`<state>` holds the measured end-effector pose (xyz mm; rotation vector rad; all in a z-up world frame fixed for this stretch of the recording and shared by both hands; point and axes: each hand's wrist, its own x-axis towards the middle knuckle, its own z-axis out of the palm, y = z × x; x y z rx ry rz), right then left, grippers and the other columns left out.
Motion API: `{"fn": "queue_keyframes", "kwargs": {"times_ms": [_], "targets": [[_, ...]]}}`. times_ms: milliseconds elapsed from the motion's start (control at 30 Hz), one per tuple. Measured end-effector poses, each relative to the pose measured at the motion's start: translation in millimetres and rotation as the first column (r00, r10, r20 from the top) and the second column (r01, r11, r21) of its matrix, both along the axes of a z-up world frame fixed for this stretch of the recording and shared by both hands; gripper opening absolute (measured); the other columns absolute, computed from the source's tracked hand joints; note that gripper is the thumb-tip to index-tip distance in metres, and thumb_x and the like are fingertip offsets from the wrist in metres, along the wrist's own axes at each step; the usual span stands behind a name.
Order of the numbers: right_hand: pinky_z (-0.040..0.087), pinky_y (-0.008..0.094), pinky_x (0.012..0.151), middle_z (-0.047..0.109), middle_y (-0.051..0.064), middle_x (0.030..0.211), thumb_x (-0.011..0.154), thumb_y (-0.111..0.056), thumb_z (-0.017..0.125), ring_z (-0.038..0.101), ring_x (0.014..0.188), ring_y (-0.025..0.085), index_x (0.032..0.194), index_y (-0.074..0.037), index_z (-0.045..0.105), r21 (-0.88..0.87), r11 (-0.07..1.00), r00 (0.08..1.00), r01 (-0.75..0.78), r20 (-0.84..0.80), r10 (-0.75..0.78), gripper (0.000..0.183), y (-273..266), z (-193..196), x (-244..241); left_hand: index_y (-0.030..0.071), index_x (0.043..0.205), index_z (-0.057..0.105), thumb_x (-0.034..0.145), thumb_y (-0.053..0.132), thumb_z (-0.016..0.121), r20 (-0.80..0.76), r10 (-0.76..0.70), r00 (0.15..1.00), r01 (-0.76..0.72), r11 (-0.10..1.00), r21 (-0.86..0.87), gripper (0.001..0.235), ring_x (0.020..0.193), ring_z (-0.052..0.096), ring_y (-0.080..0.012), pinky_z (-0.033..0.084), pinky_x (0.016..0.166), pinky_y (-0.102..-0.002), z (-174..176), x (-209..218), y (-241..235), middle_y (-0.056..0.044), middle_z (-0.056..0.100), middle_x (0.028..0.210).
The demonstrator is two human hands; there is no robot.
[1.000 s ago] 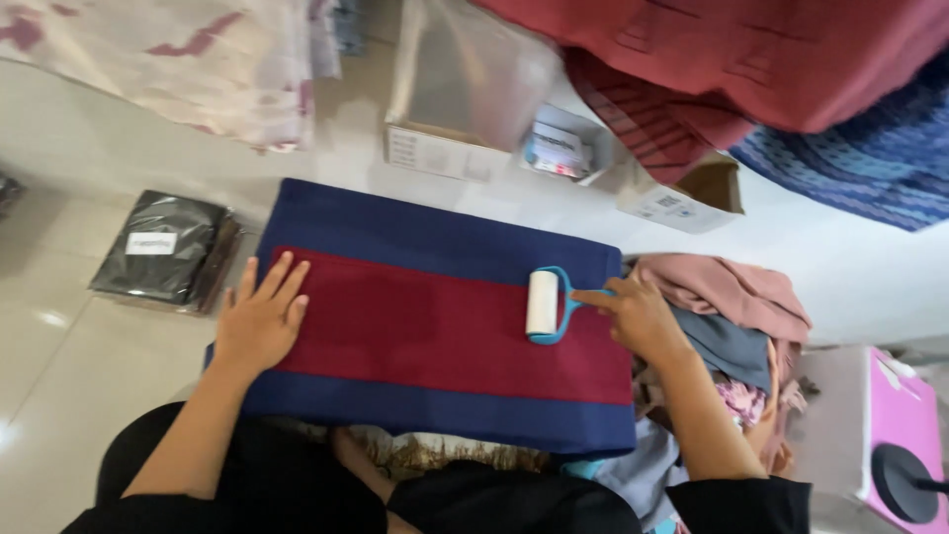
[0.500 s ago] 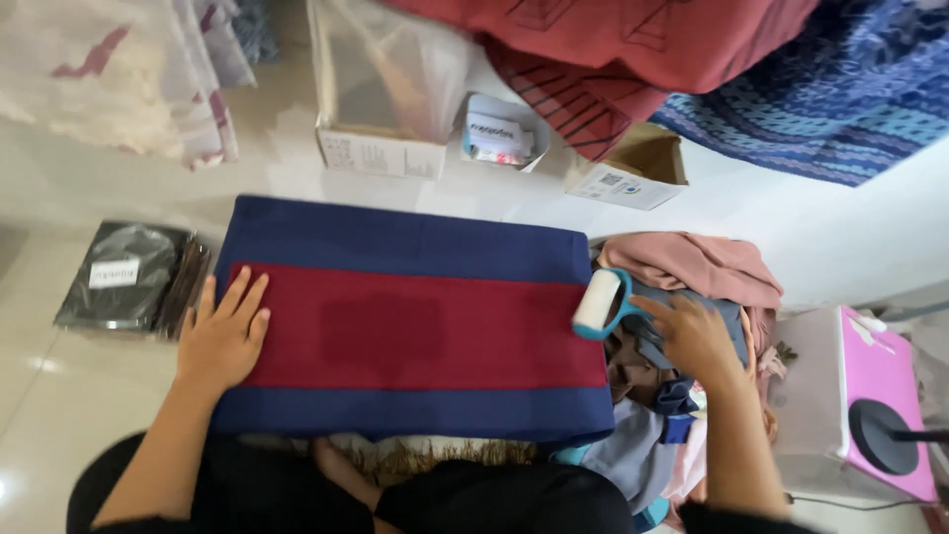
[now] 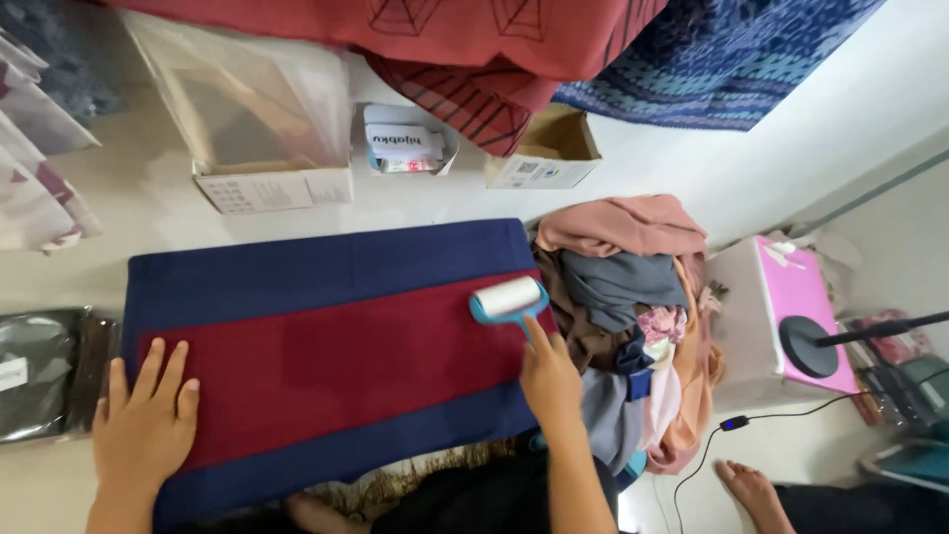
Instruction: The person uses a lint roller to clean a maroon fabric laid on a blue mat. They then fold the fabric into a small rectangle and place it into a clear plastic bag.
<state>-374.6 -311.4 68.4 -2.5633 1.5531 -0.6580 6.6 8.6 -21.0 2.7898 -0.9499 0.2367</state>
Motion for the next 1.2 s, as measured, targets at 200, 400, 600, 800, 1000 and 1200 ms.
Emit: {"fn": "queue_keyframes", "kwargs": {"times_ms": [200, 400, 600, 800, 1000, 1200], "targets": [[0.053, 0.051, 0.061, 0.06, 0.012, 0.091, 0.095, -0.017, 0.059, 0.064, 0.066, 0.039, 0.143, -0.026, 0.056, 0.021, 0.998, 0.998, -0.056, 0.027, 0.055, 0.049, -23, 2, 31, 0.039, 0.159, 0.04, 0.1, 0.057, 0.03, -0.067, 0.022, 0.997, -0.02, 0.999, 0.039, 0.063, 0.158, 0.032, -0.0337, 0.039, 0.116, -0.056, 5, 0, 1, 0.011, 0.038, 0.169], [0.052, 0.049, 0.062, 0.066, 0.008, 0.097, 0.093, -0.021, 0.06, 0.067, 0.075, 0.039, 0.142, -0.031, 0.057, 0.087, 0.996, 0.999, 0.013, -0.041, -0.01, 0.05, 36, 27, -38, 0.037, 0.161, 0.043, 0.1, 0.055, 0.035, 0.029, 0.001, 1.0, -0.003, 0.999, 0.053, 0.064, 0.157, 0.037, -0.036, 0.045, 0.113, -0.056, -11, 3, 5, 0.008, 0.042, 0.17], [0.05, 0.04, 0.058, 0.061, 0.003, 0.081, 0.089, -0.016, 0.065, 0.061, 0.059, 0.025, 0.14, -0.035, 0.06, 0.228, 0.968, 0.994, 0.106, -0.065, -0.093, 0.054, 55, 39, -79, 0.042, 0.164, 0.039, 0.103, 0.06, 0.026, 0.115, 0.045, 0.992, -0.063, 0.985, 0.159, 0.065, 0.161, 0.037, -0.03, 0.046, 0.115, -0.05, -39, 12, 8, 0.012, 0.041, 0.172], [0.052, 0.047, 0.064, 0.066, 0.008, 0.101, 0.091, -0.019, 0.062, 0.067, 0.077, 0.036, 0.138, -0.031, 0.061, 0.066, 0.997, 0.999, 0.047, 0.017, -0.048, 0.049, -12, 14, -22, 0.048, 0.165, 0.05, 0.109, 0.061, 0.031, 0.414, 0.062, 0.908, -0.166, 0.961, 0.221, 0.06, 0.161, 0.053, -0.0202, 0.054, 0.118, -0.034, -51, 13, 8, 0.02, 0.055, 0.171], [0.053, 0.055, 0.072, 0.064, 0.017, 0.102, 0.092, -0.018, 0.059, 0.066, 0.082, 0.045, 0.141, -0.031, 0.057, 0.126, 0.992, 0.999, 0.005, 0.042, -0.011, 0.051, -57, 15, 22, 0.043, 0.163, 0.052, 0.105, 0.056, 0.039, 0.331, 0.023, 0.943, -0.057, 0.994, 0.094, 0.061, 0.155, 0.056, -0.0276, 0.058, 0.112, -0.041, -34, 12, 8, 0.015, 0.057, 0.168], [0.051, 0.051, 0.063, 0.064, 0.015, 0.096, 0.091, -0.018, 0.06, 0.065, 0.072, 0.041, 0.139, -0.025, 0.059, 0.068, 0.996, 0.999, -0.048, 0.026, 0.047, 0.049, -13, 30, -29, 0.048, 0.166, 0.045, 0.108, 0.062, 0.026, 0.336, 0.049, 0.941, -0.13, 0.966, 0.223, 0.062, 0.159, 0.05, -0.0205, 0.051, 0.117, -0.034, -59, 23, 12, 0.02, 0.051, 0.171]]}}
